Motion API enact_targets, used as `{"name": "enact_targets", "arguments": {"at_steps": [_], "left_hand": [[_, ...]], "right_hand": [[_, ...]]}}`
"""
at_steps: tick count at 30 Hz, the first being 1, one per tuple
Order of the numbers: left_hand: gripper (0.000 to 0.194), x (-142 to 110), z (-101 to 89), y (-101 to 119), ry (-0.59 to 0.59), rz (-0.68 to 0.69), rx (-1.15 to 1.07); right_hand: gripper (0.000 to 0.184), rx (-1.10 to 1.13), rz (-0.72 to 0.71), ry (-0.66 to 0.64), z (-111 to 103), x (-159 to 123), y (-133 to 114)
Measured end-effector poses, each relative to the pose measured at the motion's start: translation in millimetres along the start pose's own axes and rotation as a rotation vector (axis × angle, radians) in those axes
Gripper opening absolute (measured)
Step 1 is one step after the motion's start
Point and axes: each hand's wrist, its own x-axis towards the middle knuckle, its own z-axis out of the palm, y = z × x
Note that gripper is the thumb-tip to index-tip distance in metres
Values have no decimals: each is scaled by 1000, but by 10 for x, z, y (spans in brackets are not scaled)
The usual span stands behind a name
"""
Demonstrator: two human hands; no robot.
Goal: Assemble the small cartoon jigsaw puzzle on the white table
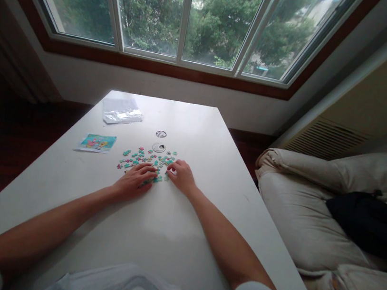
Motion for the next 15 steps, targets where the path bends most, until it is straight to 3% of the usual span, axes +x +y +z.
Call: {"name": "enact_targets", "arguments": {"at_steps": [15], "left_hand": [[37,5,-25,41,-9,-20,-10]], "right_hand": [[15,-65,-64,-134,-197,-38,-65]]}}
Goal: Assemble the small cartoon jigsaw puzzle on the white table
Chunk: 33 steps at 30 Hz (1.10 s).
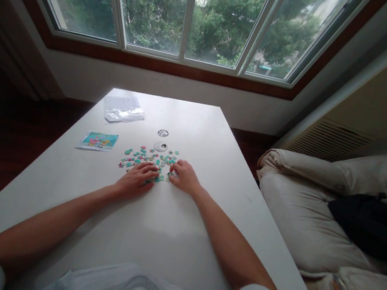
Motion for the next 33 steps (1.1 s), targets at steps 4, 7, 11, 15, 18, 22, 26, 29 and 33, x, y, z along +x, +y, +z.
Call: {"name": "enact_targets", "arguments": {"at_steps": [4,7,11,15,18,22,26,29,33], "left_hand": [[38,3,8,-1,10,6,-2],[38,4,4,1,8,5,2],[38,3,-6,6,1,7,5],[37,3,-7,7,-4,7,9],[37,5,-6,6,-5,9,12],[37,2,-7,7,-5,9,14],[37,-2,-15,10,-6,7,17],[36,-2,-19,11,-2,9,15],[37,-2,-13,11,7,4,9]], "right_hand": [[14,-22,-24,-33,-25,-1,-16],[9,-49,-15,-9,-2,-8,-20],[10,-64,-10,7,21,-13,-10],[16,-57,-24,-6,8,-13,-24],[15,-71,-17,-8,15,-13,-58],[11,-123,19,18,46,-19,-117],[10,-103,24,48,80,-19,-145],[7,50,60,71,127,-5,-109],[11,270,199,133,180,20,-4]]}}
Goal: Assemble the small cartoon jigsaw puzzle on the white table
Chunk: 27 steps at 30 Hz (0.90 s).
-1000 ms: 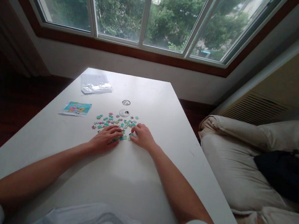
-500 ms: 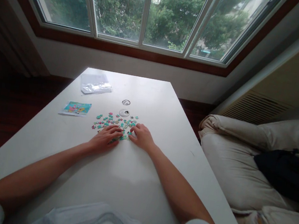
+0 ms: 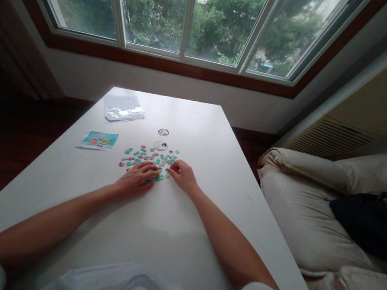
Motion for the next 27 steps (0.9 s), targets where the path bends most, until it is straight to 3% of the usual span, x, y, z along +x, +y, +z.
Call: {"name": "enact_targets", "arguments": {"at_steps": [4,8,12,20,27], "left_hand": [[37,-2,6,3,4,4,-7],[36,3,8,26,8,-3,-5],[36,12,-2,62,9,-11,0],[39,4,-7,53,29,-30,-12],[39,-1,-20,49,41,-65,-23]], "right_hand": [[16,-34,84,101,-37,31,72],[12,-203,26,113,-73,39,94],[8,-179,15,130,-56,47,98],[23,-236,-63,62,70,198,39],[13,-312,-74,67,130,291,55]]}}
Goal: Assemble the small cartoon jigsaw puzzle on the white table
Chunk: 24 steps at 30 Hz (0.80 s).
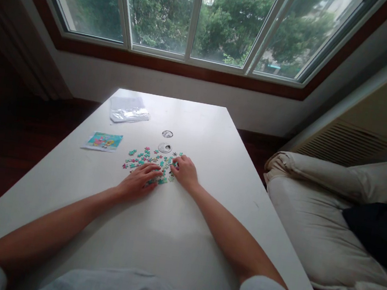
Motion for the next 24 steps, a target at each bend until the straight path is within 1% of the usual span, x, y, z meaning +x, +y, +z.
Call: {"name": "enact_targets", "arguments": {"at_steps": [4,6,10,14,16,18,19,21,24], "left_hand": [[39,-4,-16,-6,0,-13,4],[40,-7,-19,-25,1,-14,9],[37,-21,-59,-133,18,-28,39],[35,-53,-131,-352,82,-168,127],[38,-71,-146,-469,100,-244,183],[46,-89,-134,-563,104,-328,236],[52,-98,-120,-598,90,-373,253],[62,-114,-84,-647,25,-445,261],[70,-130,-40,-681,-64,-474,251]], "right_hand": [[12,32,15,9,-12,-11,-32],[11,52,31,35,-34,-12,-25],[12,35,80,110,-114,-7,110],[11,-29,145,95,-166,-25,278],[13,-37,154,89,-155,-37,296],[14,-30,134,94,-129,-44,263],[14,-25,114,91,-116,-47,234],[15,-13,65,75,-98,-50,166],[16,-27,-22,30,-94,-58,68]]}}
